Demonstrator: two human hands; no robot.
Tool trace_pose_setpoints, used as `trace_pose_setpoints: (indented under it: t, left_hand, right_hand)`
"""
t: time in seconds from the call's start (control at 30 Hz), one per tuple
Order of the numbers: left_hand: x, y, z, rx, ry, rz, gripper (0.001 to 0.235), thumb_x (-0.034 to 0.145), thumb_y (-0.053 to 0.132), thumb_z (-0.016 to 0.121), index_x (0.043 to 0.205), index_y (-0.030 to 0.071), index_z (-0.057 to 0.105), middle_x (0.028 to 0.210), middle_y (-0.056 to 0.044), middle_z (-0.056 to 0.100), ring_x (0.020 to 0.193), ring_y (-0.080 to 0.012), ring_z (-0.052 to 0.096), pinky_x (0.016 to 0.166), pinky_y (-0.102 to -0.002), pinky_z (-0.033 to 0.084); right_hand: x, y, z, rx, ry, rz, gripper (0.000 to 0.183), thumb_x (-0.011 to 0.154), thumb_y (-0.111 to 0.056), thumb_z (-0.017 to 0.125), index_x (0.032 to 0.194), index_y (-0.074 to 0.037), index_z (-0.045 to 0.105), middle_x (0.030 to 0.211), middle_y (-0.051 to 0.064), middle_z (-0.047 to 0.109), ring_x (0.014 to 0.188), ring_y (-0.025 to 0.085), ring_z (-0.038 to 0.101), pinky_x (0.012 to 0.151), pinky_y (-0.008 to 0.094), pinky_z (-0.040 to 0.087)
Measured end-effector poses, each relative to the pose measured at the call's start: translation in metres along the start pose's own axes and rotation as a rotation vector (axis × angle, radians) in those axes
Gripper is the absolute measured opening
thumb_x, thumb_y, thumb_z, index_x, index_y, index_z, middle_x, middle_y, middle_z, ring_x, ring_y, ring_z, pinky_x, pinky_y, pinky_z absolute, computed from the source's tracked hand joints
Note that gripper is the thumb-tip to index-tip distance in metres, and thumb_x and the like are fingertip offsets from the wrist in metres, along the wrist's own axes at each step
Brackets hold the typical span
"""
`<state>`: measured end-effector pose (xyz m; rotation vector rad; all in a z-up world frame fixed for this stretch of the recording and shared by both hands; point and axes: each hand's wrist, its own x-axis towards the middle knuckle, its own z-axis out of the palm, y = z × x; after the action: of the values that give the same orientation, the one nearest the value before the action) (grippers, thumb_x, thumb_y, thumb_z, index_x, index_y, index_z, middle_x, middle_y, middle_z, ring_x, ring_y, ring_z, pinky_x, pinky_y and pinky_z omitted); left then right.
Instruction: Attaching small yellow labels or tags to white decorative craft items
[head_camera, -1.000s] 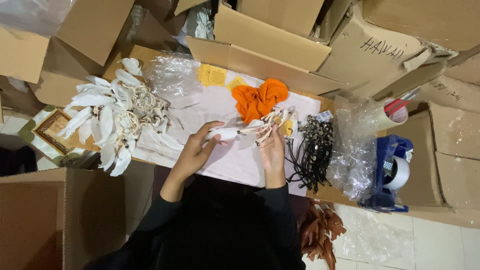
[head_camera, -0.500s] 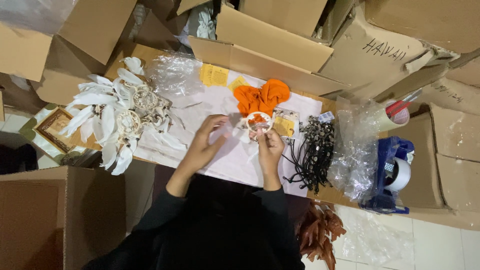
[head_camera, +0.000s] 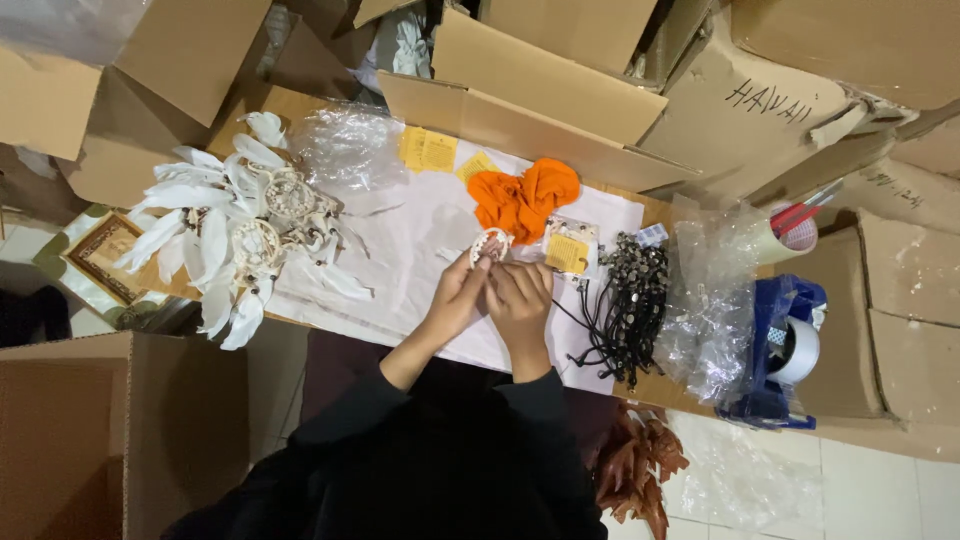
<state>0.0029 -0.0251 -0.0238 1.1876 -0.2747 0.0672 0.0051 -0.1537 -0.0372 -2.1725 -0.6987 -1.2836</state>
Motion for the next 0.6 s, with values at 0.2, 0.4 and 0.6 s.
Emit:
trace_pose_setpoints:
  t: [0.2, 0.4, 0.6]
  left_hand:
    - [0.008, -0.043, -0.023, -0.344, 0.013, -0.191, 0.032, 0.108, 0.019, 0.049, 0.123, -0.004, 0.065, 0.105, -0.021, 0.071, 0.091, -0.0267, 0.072, 0.086, -0.042, 0.059]
    - [0.016, 0.001, -0.033, -0.276, -0.285, -0.437, 0.022, 0.105, 0.021, 0.056, 0.103, 0.001, 0.066, 0.089, -0.007, 0.071, 0.076, -0.0116, 0.073, 0.069, -0.028, 0.062]
    - [0.014, 0.059, -0.011, -0.13, -0.222, -0.189, 0.025, 0.102, 0.015, 0.062, 0.08, 0.005, 0.065, 0.062, 0.004, 0.053, 0.061, -0.0033, 0.05, 0.057, -0.017, 0.042]
  right_hand:
    - [-0.032, 0.021, 0.009, 0.101, 0.118, 0.086, 0.03, 0.083, -0.029, 0.083, 0.102, -0.007, 0.075, 0.091, 0.006, 0.071, 0.082, 0.027, 0.066, 0.086, 0.046, 0.047]
    - [0.005, -0.006, -0.006, 0.455, 0.003, 0.514, 0.025, 0.099, -0.013, 0.067, 0.118, 0.001, 0.068, 0.106, 0.016, 0.068, 0.099, 0.035, 0.066, 0.094, 0.049, 0.047]
    - [-0.004, -0.007, -0.004, 0.632, 0.039, 0.824, 0.012, 0.093, -0.008, 0.075, 0.104, -0.003, 0.076, 0.088, 0.009, 0.075, 0.083, 0.016, 0.065, 0.083, 0.035, 0.05]
